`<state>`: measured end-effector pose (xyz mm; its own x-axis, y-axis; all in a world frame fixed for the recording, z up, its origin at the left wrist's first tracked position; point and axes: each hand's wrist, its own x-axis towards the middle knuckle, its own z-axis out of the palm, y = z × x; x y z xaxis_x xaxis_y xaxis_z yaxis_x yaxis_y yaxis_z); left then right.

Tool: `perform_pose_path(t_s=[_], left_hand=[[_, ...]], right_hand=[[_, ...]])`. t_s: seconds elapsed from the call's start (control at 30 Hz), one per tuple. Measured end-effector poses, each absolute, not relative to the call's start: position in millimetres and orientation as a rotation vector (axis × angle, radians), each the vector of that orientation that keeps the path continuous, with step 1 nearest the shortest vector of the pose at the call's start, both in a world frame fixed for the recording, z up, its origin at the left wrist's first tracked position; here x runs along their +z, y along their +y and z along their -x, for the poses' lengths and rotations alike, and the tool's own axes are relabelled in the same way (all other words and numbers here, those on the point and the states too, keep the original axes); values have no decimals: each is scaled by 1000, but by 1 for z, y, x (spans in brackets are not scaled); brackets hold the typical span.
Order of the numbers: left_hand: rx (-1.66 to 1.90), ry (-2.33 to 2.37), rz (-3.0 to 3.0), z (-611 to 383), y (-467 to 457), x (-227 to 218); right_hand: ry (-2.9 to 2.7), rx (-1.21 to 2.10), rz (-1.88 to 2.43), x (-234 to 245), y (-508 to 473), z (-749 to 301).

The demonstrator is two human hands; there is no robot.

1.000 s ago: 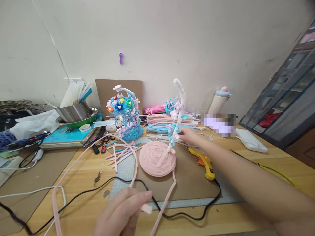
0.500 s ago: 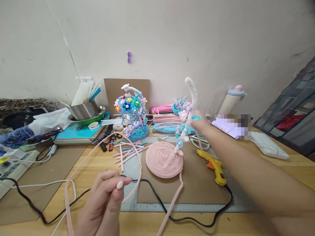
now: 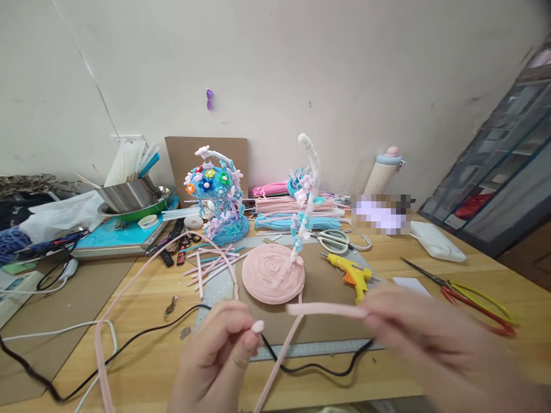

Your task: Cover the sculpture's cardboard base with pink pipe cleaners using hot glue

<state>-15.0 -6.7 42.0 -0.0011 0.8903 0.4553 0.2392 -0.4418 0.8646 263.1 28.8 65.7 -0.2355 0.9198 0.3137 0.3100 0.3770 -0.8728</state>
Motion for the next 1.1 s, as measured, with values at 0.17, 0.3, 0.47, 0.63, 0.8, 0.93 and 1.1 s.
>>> perform_pose_path(t_s=[0.17,0.3,0.47,0.63,0.8,0.93,1.1], left_hand=[[1278,1182,-1228,6,-8,29],[1296,1157,-1082,5,-9,26],[1280,1153,-1060,2,-7,31],[1252,1101,-1092,-4,-6,33],[1254,1070,-960,-3,-7,31],[1283,1080,-973,-5,-7,35],[1337,1132,-965,-11,-5,42]], right_hand=[[-1866,1059,986,23,12,-210],[-1876,1171,977,15,15,-207],[-1877,1278,1017,18,14,-202],[-1650,1498,869,27,18,-182],[-1355,1703,783,32,21,-168],[-1360,1695,815,33,19,-168],[-1428,1654,819,33,19,-167]])
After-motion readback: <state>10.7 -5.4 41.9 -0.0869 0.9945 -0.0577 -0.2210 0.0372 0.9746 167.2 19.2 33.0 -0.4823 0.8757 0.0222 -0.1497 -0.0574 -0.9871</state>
